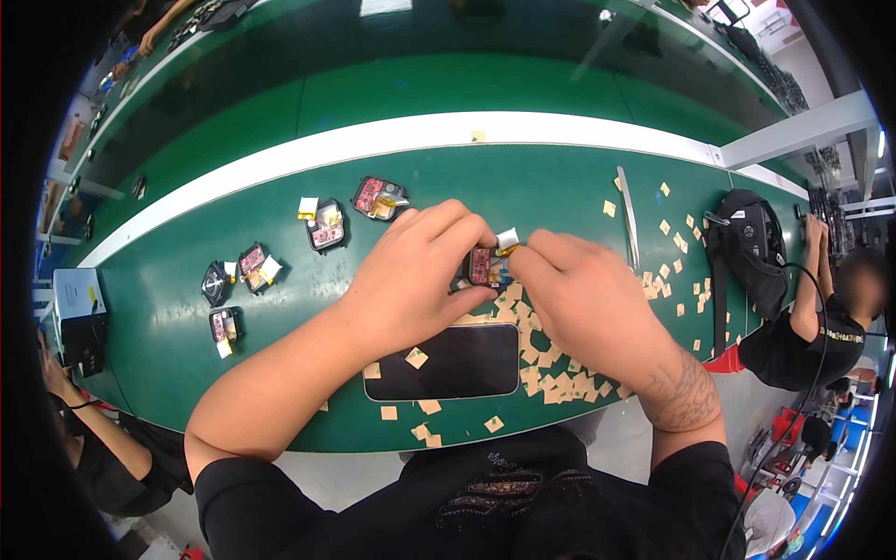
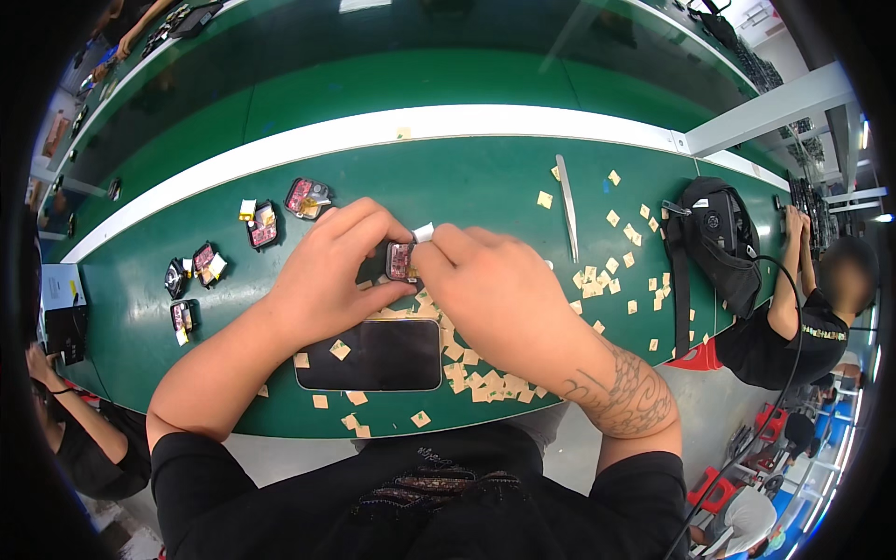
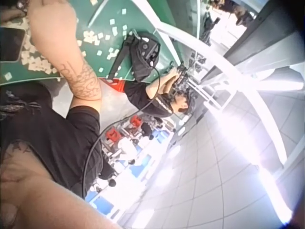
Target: Assembling small electronic components (cameras) at a workbench.
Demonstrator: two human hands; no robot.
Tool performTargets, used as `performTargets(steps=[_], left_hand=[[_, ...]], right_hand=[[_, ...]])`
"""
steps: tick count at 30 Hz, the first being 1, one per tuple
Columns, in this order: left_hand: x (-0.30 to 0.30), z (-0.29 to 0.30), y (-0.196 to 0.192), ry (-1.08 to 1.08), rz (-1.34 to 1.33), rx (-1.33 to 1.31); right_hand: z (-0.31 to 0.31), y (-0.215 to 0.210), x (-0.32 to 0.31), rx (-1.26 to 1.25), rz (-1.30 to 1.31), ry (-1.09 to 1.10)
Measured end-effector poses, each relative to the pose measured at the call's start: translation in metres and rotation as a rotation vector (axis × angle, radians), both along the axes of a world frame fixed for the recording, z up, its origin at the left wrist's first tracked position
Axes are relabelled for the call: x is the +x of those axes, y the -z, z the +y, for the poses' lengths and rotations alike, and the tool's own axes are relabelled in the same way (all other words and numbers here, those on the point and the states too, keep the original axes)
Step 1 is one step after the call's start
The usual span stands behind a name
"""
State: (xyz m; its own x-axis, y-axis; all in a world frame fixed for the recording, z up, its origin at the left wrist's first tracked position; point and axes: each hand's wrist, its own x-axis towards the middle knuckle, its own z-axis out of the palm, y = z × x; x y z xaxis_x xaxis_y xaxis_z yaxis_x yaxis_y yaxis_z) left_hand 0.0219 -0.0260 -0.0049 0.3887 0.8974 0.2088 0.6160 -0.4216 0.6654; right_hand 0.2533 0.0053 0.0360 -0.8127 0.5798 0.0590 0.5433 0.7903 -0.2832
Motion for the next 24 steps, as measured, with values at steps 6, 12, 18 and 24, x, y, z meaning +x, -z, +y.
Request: performTargets(steps=[6, 12, 18, 24], left_hand=[[-0.001, -0.001, 0.002, -0.003, -0.006, 0.008], [0.0, -0.001, 0.003, 0.0, -0.004, 0.032], [-0.001, 0.0, 0.001, -0.007, 0.002, 0.007], [-0.002, -0.001, 0.003, -0.019, -0.004, 0.014]], right_hand=[[-0.001, 0.007, -0.002, -0.012, 0.048, 0.014], [0.0, 0.009, -0.002, -0.123, 0.104, 0.071], [0.004, 0.018, -0.003, -0.196, 0.259, 0.145], [0.023, 0.024, 0.004, -0.41, 0.431, 0.051]])
